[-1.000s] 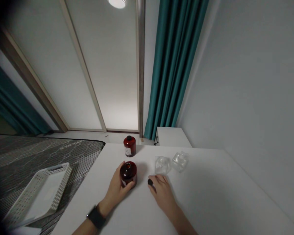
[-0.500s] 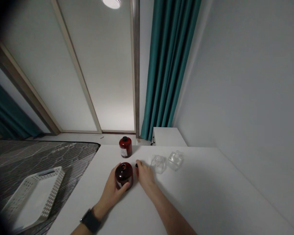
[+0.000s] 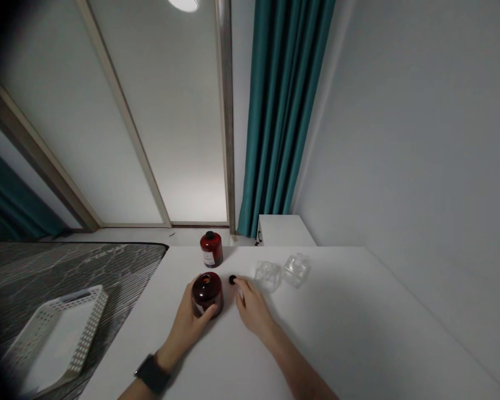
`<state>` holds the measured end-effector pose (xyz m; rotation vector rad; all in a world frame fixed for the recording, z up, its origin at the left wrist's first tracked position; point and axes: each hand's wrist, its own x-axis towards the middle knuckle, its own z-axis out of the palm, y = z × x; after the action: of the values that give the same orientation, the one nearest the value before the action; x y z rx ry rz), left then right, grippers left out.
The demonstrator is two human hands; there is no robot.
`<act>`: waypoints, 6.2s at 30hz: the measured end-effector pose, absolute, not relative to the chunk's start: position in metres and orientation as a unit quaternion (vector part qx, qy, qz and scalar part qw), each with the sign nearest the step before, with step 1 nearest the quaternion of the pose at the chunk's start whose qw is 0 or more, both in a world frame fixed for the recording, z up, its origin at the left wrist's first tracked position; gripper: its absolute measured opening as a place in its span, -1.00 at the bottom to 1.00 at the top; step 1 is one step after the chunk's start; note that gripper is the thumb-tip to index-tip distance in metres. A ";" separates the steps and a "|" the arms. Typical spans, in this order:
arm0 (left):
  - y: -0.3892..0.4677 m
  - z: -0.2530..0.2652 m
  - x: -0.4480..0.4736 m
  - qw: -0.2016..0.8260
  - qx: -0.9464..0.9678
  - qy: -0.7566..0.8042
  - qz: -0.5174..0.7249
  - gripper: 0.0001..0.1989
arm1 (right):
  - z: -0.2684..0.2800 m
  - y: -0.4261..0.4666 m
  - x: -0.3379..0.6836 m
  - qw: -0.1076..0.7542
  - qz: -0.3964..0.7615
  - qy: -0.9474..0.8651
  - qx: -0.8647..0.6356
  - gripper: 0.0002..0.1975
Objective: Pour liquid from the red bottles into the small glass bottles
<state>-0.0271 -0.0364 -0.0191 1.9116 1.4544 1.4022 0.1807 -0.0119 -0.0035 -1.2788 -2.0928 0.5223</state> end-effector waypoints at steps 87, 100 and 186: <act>-0.052 0.005 0.043 0.419 0.761 0.356 0.344 -0.52 | -0.042 -0.114 0.227 0.417 0.285 -0.632 -0.589 -0.28; -0.049 0.013 0.038 0.479 0.742 0.374 0.283 -0.33 | -0.022 -0.102 0.236 0.535 0.310 -0.605 -0.501 -0.82; -0.049 0.012 0.040 0.499 0.718 0.379 0.303 -0.43 | -0.010 -0.092 0.214 0.545 0.379 -0.594 -0.455 -0.67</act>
<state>0.0403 -0.0494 0.0116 1.7380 0.9177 0.7327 0.2142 -0.0924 -0.0099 -1.0780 -1.4076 0.8986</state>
